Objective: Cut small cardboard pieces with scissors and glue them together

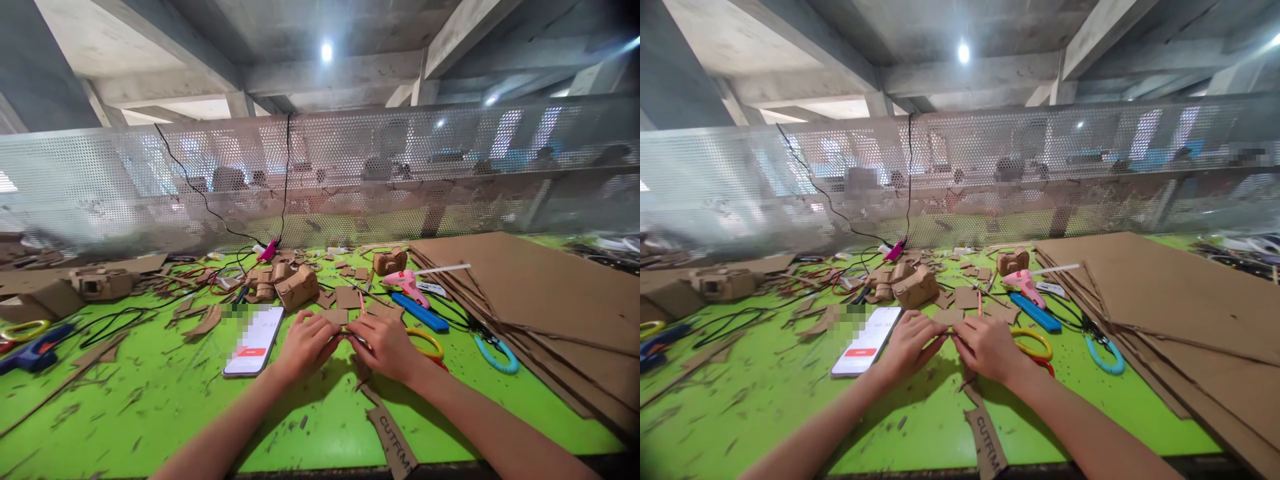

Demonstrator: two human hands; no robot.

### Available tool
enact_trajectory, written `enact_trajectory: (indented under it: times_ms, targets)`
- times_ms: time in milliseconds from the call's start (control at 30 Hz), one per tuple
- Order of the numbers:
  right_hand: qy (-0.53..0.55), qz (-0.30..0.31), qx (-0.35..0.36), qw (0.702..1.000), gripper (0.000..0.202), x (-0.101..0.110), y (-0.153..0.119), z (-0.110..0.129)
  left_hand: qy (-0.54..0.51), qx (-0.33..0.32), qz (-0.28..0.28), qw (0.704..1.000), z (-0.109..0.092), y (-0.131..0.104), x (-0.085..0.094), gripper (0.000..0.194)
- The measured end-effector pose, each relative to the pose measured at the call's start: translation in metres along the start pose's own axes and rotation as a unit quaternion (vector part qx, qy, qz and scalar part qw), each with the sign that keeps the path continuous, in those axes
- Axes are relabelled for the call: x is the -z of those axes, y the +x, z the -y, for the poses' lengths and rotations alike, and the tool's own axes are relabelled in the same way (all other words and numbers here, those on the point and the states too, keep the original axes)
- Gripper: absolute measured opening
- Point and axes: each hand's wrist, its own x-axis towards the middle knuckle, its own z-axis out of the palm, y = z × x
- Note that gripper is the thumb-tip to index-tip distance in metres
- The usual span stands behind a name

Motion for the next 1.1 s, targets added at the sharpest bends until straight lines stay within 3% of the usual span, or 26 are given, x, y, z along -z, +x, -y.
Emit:
enact_trajectory:
  times_ms: [233, 500, 633, 833, 1100]
  targets:
    - [0.010, -0.001, 0.026, 1.000, 0.021, -0.002, -0.001, 0.006, 0.018, -0.033, -0.033, 0.999, -0.001, 0.001, 0.002, 0.009]
    - [0.000, -0.020, 0.022, 1.000, 0.025, -0.005, -0.004, 0.017, -0.025, 0.026, -0.020, 0.999, 0.000, -0.003, -0.006, 0.019]
    - [0.003, -0.027, 0.001, 1.000, 0.022, -0.004, -0.003, 0.014, -0.062, 0.038, 0.001, 0.997, 0.009, -0.003, -0.006, 0.011]
    - [-0.006, -0.024, -0.022, 0.999, 0.021, 0.000, -0.001, 0.006, -0.065, 0.058, 0.002, 0.996, 0.014, -0.002, -0.004, 0.018]
    - [-0.009, -0.024, 0.051, 0.998, 0.024, 0.002, -0.001, 0.018, -0.075, 0.116, -0.008, 0.990, 0.007, 0.002, 0.002, 0.026]
